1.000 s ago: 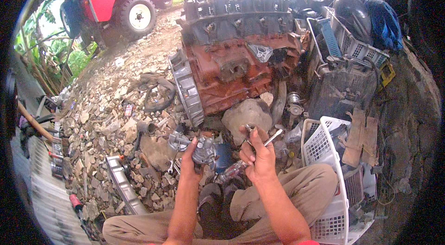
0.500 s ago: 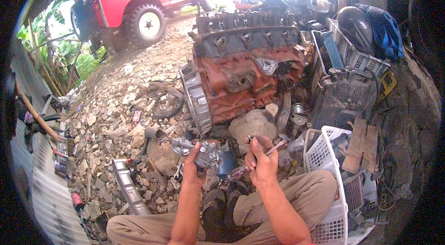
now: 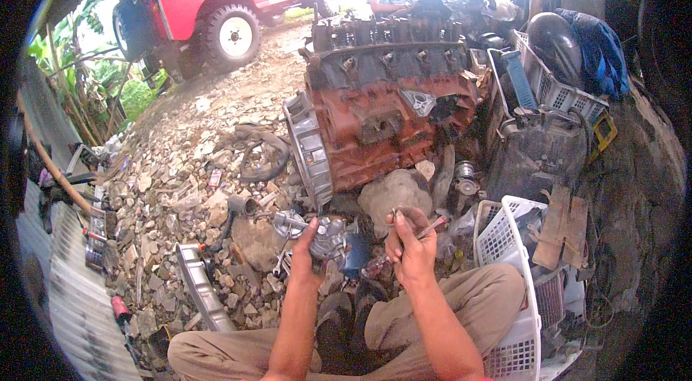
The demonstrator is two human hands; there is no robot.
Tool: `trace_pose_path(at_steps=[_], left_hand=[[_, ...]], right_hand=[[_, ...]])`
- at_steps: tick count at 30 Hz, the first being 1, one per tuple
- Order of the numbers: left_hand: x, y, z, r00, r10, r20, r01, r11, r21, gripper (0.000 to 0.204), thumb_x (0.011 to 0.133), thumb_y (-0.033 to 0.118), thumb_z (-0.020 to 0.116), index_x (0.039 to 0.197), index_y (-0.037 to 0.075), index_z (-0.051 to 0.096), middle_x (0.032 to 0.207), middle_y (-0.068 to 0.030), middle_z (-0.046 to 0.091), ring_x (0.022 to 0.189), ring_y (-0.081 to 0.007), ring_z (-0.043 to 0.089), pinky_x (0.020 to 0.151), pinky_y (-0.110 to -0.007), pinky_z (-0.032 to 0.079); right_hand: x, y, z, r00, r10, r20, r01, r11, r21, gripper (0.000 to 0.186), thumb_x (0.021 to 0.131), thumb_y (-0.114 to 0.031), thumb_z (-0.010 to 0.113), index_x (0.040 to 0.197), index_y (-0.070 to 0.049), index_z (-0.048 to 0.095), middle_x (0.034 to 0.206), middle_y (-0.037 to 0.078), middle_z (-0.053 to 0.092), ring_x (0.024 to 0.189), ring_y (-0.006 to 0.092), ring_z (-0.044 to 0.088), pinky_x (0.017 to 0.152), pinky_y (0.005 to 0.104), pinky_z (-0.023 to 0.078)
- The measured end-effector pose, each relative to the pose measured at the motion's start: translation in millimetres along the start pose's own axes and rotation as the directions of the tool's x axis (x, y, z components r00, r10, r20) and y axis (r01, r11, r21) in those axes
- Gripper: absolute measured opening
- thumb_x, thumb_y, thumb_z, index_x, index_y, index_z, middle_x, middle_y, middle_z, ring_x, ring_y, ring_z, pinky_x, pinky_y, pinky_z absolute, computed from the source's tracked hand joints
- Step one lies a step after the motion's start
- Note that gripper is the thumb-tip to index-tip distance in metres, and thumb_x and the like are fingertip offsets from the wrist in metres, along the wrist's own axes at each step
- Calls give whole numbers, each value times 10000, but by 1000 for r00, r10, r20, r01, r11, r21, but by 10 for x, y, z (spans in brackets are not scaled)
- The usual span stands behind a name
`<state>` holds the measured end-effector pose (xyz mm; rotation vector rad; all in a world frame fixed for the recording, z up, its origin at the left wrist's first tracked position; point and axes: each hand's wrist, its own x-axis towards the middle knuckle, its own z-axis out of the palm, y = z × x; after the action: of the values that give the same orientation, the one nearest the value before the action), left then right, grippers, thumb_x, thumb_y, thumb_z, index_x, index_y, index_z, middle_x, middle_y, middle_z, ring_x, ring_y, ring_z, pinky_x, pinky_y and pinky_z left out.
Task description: The person sits on the ground and uses a screwdriver and wrench to disassemble and clean a carburetor. They remove screws, separate components, and wipe parts with a cloth.
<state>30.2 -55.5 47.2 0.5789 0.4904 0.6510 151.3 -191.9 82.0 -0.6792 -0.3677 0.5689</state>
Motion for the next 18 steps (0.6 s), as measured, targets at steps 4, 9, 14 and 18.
trace_pose_path(at_steps=[4, 9, 14, 18], left_hand=[[-21, 12, 24, 999, -22, 27, 22, 1000, 12, 325, 864, 327, 697, 1052, 74, 619, 975, -95, 695, 814, -223, 685, 739, -417, 579], [-49, -25, 81, 999, -1, 54, 1, 1000, 0, 316, 891, 350, 658, 1054, 84, 613, 974, -94, 698, 811, -224, 685, 740, -420, 582], [-66, -71, 50, 996, 12, 88, -6, 998, -64, 412, 917, 490, 544, 1101, 126, 599, 981, -73, 692, 866, -247, 680, 746, -525, 578], [-65, -118, 51, 985, 21, 169, 23, 968, -251, 554, 897, 588, 500, 1205, 133, 560, 1049, -100, 679, 934, -285, 675, 727, -519, 580]], right_hand=[[-2, 31, -8, 1000, -2, 3, 2, 995, -103, 89, 932, -103, 621, 1014, -71, 615, 880, 79, 664, 442, 43, 387, 374, 197, 306], [1, 62, -47, 1000, 7, -19, -10, 987, -162, 110, 913, -116, 655, 973, -33, 616, 855, 123, 676, 437, 63, 406, 389, 224, 320], [-21, 54, -15, 992, 121, 35, -120, 993, -13, 96, 911, -88, 645, 995, -56, 610, 917, 131, 684, 459, 54, 413, 391, 207, 327], [-80, 51, 54, 990, 82, 113, -71, 993, -99, 189, 899, -54, 641, 1084, -52, 603, 996, 146, 683, 455, 52, 402, 389, 204, 324]])
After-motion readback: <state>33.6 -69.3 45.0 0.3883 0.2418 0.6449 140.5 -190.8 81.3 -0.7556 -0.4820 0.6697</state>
